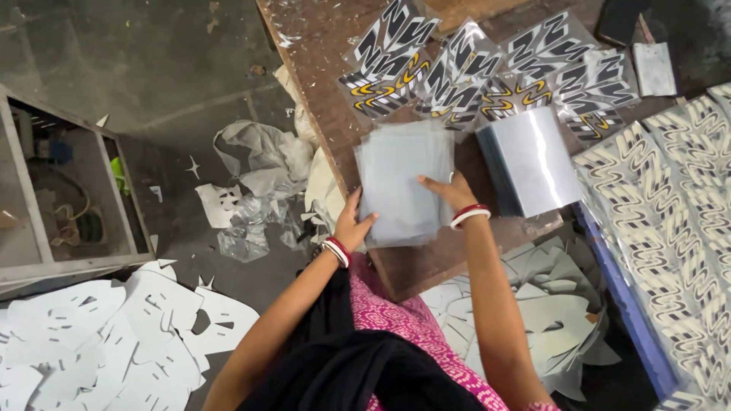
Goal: Sorting and stacking transparent plastic sheets and stickers at a production workbench.
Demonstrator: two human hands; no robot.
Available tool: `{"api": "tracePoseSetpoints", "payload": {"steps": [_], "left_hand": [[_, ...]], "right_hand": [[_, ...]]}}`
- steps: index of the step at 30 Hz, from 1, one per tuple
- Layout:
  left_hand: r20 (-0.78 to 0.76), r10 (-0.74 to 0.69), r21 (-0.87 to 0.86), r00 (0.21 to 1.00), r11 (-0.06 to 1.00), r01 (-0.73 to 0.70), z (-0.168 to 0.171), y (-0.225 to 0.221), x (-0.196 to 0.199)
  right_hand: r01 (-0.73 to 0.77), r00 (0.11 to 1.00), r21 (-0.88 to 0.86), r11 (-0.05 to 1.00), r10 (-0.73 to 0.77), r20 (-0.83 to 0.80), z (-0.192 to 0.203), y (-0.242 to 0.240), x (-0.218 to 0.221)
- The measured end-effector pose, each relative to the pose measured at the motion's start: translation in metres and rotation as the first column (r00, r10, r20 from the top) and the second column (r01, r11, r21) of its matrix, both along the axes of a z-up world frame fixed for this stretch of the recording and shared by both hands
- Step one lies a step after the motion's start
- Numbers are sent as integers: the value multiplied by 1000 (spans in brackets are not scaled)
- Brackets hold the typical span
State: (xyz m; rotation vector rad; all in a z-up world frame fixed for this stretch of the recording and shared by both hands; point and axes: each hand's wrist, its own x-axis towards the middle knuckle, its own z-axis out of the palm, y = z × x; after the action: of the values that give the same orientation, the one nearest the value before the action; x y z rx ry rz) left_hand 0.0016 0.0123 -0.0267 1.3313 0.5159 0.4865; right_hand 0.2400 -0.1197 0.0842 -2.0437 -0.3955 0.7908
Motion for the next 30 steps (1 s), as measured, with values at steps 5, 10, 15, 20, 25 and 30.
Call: {"api": "tracePoseSetpoints", "payload": {"steps": [5,10,15,20,25,30], "left_hand": [[-39,-1,78,999,997,4,-7,4,3],[-37,8,74,999,997,-5,-11,8,4],[-103,28,56,994,998,-23,3,11,2],[-193,50,150,980,989,-21,3,15,1],[-63,56,156,996,987,-45,-5,10,1],[-21,-37,4,999,999,37,2,-3,4]], "right_hand": [[-14,909,4,1000,15,-416,23,-1,6],[-185,982,61,981,187,-29,11,8,-4],[-143,907,-182,973,202,369,52,22,-60],[-86,809,-311,947,249,533,90,29,-103],[-95,809,-258,962,226,543,53,17,-66],[-143,805,-285,948,278,523,96,2,-39]]}}
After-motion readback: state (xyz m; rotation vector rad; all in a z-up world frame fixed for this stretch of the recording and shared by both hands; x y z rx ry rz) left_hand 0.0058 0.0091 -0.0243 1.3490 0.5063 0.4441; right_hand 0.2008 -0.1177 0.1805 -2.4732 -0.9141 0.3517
